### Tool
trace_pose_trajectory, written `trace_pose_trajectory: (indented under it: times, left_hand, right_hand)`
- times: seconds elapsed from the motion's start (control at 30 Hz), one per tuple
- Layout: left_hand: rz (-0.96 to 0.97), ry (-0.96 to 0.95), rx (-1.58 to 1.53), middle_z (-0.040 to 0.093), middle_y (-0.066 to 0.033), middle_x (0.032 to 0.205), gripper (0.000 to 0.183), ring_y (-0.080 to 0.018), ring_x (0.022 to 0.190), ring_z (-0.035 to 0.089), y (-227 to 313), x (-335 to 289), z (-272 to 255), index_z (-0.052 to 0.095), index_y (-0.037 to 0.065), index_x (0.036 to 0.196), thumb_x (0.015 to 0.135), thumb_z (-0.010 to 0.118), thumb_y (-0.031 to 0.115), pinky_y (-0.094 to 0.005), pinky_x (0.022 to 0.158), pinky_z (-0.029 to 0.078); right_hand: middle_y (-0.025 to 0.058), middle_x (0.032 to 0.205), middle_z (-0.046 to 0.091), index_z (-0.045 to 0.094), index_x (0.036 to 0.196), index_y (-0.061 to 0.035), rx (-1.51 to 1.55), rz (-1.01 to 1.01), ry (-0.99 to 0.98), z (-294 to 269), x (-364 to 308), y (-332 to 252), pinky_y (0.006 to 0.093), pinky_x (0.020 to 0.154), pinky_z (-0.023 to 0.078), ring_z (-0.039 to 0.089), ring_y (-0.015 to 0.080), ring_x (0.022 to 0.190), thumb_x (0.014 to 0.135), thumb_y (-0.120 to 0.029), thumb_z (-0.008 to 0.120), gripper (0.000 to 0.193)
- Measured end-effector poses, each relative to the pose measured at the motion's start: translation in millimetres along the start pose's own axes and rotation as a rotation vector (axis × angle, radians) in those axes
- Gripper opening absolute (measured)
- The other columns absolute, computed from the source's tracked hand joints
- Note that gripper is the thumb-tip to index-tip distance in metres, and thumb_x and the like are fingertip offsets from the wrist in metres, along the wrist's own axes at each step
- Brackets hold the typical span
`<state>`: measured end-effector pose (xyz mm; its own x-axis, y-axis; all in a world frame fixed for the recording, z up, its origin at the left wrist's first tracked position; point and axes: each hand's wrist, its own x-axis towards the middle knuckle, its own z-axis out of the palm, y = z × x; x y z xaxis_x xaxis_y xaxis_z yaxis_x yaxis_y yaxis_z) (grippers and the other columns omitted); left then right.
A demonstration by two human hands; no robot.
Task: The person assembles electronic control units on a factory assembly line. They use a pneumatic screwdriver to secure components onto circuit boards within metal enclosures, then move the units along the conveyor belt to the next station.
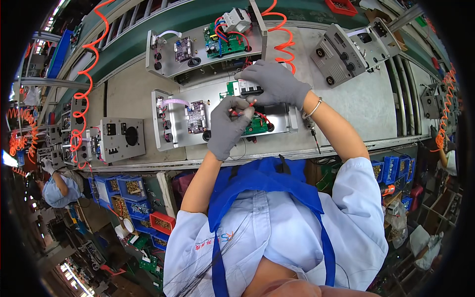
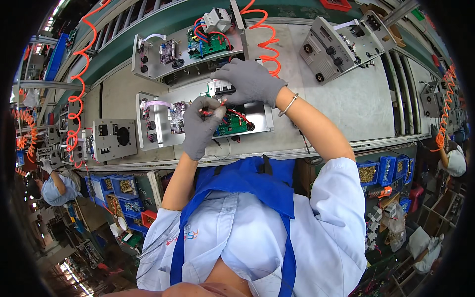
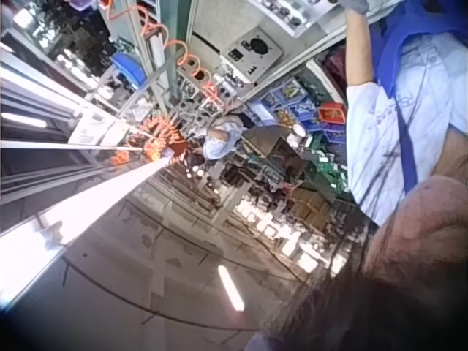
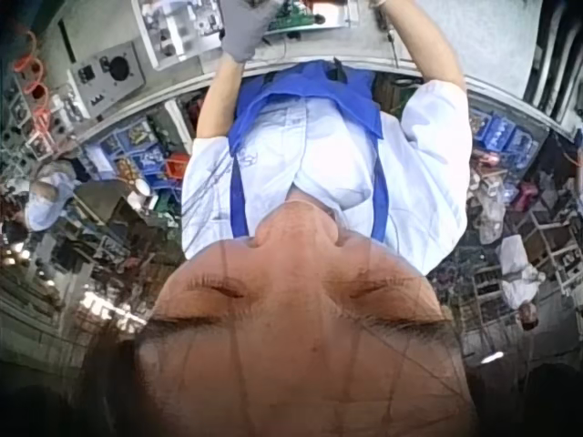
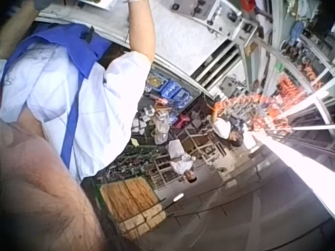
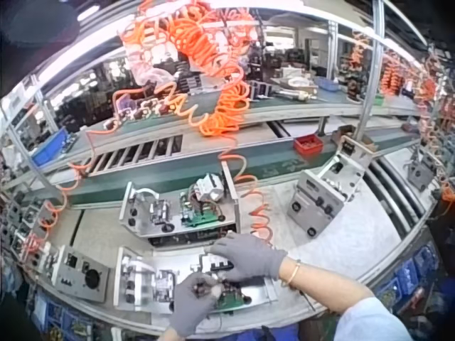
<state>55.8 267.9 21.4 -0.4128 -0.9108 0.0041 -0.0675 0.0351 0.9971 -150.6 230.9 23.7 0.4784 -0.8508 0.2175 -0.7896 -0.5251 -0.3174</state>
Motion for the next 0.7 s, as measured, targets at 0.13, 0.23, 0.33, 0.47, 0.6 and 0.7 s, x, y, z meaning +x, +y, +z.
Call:
trace_pose_trajectory:
  times: [0.13,0.23,0.33,0.47,0.6,0.7]
  left_hand:
    - [-0.022,-0.013,0.079,0.061,0.0014,0.076,0.023,-0.0033,0.066,0.051,2.1,4.5,-4.2,0.067,0.003,0.104,0.082,0.070,0.011,-0.0217,0.060,0.042]
    - [0.145,-0.013,0.199,0.062,-0.0019,0.074,0.023,-0.0061,0.062,0.053,1.3,6.9,0.8,0.068,0.004,0.101,0.082,0.072,0.018,-0.0236,0.057,0.043]
    - [0.402,0.050,0.503,0.060,-0.0054,0.069,0.021,-0.0137,0.058,0.055,7.0,7.9,8.7,0.070,0.007,0.095,0.081,0.073,0.022,-0.0271,0.053,0.044]
    - [0.687,0.178,0.895,0.056,-0.0064,0.064,0.014,-0.0226,0.054,0.055,9.6,16.8,9.6,0.068,0.009,0.088,0.079,0.072,0.020,-0.0311,0.048,0.043]
    - [0.772,0.142,0.842,0.056,-0.0070,0.064,0.008,-0.0239,0.053,0.053,11.9,12.5,0.7,0.067,0.007,0.085,0.078,0.067,0.008,-0.0334,0.048,0.042]
    - [0.742,0.277,0.704,0.055,-0.0066,0.068,0.013,-0.0214,0.059,0.055,16.0,-8.9,-2.4,0.066,0.007,0.088,0.076,0.066,0.008,-0.0322,0.051,0.045]
  right_hand:
    - [0.0049,0.105,0.062,0.059,0.124,-0.0162,-0.009,0.011,-0.018,2.5,0.1,1.2,0.0398,0.075,0.053,0.057,0.0238,0.101,0.071,-0.048,0.069,0.063]
    - [0.0046,0.105,0.062,0.059,0.124,-0.0168,-0.011,0.025,-0.028,1.5,0.2,0.3,0.0404,0.075,0.053,0.057,0.0238,0.102,0.070,-0.047,0.069,0.063]
    - [0.0044,0.105,0.062,0.059,0.124,-0.0168,-0.020,0.024,-0.011,2.8,0.3,0.4,0.0407,0.075,0.053,0.057,0.0237,0.102,0.070,-0.048,0.069,0.062]
    - [0.0047,0.104,0.062,0.060,0.123,-0.0165,0.002,0.018,0.019,3.5,0.1,1.1,0.0408,0.076,0.053,0.057,0.0239,0.102,0.072,-0.049,0.068,0.061]
    - [0.0050,0.102,0.062,0.060,0.122,-0.0155,0.012,0.012,0.004,0.8,3.0,-1.2,0.0408,0.076,0.053,0.057,0.0247,0.101,0.073,-0.050,0.066,0.060]
    - [0.0055,0.100,0.062,0.060,0.121,-0.0148,0.003,-0.015,0.007,4.6,5.0,0.7,0.0411,0.076,0.052,0.058,0.0252,0.100,0.073,-0.050,0.065,0.060]
